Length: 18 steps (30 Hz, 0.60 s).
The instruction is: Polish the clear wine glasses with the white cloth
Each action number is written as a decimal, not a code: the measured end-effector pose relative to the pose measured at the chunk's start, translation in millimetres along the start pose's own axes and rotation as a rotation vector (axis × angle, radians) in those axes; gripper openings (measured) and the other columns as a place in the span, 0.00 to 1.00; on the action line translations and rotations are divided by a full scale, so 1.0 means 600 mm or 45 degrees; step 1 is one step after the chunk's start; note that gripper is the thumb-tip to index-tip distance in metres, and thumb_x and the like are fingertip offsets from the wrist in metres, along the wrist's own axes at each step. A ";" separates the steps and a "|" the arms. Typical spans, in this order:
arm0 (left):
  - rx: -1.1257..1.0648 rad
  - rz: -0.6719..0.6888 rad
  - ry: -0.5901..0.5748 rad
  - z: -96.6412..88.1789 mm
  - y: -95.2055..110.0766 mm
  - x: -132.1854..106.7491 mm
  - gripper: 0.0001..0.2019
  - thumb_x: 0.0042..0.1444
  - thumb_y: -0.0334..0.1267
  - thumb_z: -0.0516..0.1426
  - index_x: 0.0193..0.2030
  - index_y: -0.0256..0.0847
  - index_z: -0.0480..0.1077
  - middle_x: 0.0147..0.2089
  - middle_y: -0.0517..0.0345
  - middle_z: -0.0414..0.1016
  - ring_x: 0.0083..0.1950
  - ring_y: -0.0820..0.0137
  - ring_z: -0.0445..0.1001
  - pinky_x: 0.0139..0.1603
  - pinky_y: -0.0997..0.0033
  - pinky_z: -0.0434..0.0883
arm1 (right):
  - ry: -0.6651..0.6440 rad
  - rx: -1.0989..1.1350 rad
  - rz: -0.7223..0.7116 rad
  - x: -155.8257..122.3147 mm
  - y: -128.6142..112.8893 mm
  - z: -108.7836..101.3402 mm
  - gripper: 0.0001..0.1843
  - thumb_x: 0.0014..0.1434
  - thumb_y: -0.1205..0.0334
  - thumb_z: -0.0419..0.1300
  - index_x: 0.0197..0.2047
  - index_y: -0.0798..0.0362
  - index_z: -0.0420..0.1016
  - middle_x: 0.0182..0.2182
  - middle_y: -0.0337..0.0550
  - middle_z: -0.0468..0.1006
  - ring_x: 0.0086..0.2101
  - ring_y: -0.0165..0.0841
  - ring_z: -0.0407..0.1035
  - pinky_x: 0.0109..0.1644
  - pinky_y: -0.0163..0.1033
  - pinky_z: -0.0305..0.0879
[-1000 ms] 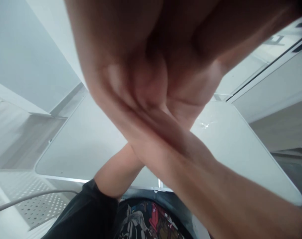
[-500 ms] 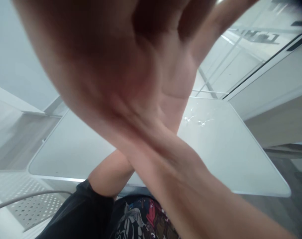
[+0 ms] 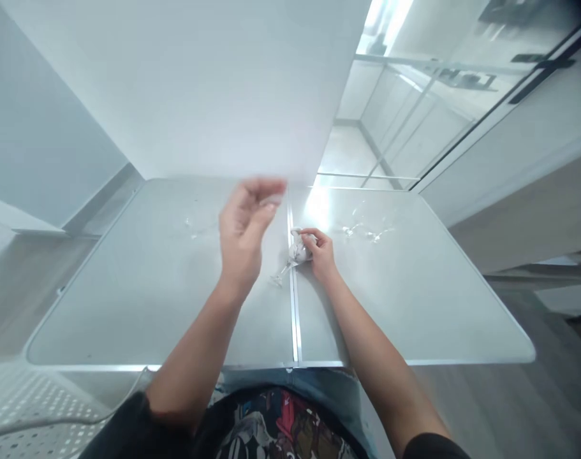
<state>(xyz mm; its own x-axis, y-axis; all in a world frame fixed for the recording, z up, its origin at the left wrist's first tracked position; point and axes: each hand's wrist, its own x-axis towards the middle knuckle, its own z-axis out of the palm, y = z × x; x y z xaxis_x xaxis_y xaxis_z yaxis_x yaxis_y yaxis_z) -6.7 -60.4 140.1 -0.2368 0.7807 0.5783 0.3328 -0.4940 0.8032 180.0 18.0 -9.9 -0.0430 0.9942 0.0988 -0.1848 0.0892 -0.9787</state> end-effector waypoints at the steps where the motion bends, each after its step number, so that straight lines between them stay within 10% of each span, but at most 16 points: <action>1: 0.090 -0.142 -0.083 0.014 -0.022 -0.007 0.15 0.66 0.48 0.56 0.51 0.41 0.73 0.48 0.51 0.78 0.52 0.61 0.79 0.49 0.61 0.76 | 0.009 0.006 -0.010 0.002 -0.001 -0.002 0.20 0.55 0.45 0.68 0.42 0.52 0.79 0.22 0.34 0.69 0.21 0.26 0.59 0.24 0.33 0.56; 5: 0.383 -0.616 -0.583 0.048 -0.112 -0.041 0.24 0.52 0.56 0.66 0.45 0.37 0.72 0.43 0.45 0.80 0.43 0.59 0.80 0.39 0.65 0.74 | 0.002 0.028 -0.038 0.005 -0.009 -0.005 0.22 0.55 0.44 0.69 0.44 0.52 0.79 0.22 0.34 0.70 0.21 0.27 0.60 0.25 0.33 0.58; 11: -0.348 -0.966 -1.245 0.043 -0.158 -0.042 0.24 0.59 0.56 0.61 0.51 0.39 0.68 0.36 0.55 0.76 0.26 0.72 0.75 0.27 0.75 0.68 | -0.023 0.210 -0.051 -0.003 -0.026 -0.001 0.24 0.58 0.43 0.66 0.49 0.51 0.74 0.23 0.34 0.70 0.22 0.28 0.60 0.26 0.34 0.57; 18: -0.890 -1.294 -1.325 0.014 -0.216 -0.033 0.20 0.59 0.53 0.62 0.42 0.37 0.68 0.28 0.65 0.63 0.16 0.83 0.57 0.18 0.78 0.65 | -0.555 -0.141 -0.273 -0.012 -0.055 -0.015 0.33 0.62 0.37 0.60 0.59 0.53 0.74 0.33 0.43 0.74 0.32 0.33 0.65 0.36 0.37 0.61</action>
<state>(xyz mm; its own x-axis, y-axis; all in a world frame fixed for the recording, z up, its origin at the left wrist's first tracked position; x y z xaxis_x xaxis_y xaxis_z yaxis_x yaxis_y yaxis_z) -37.6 -8.8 23.1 0.6990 0.6417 -0.3156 -0.0964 0.5219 0.8475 195.5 8.2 19.9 -0.4263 0.8372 0.3427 -0.1298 0.3183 -0.9391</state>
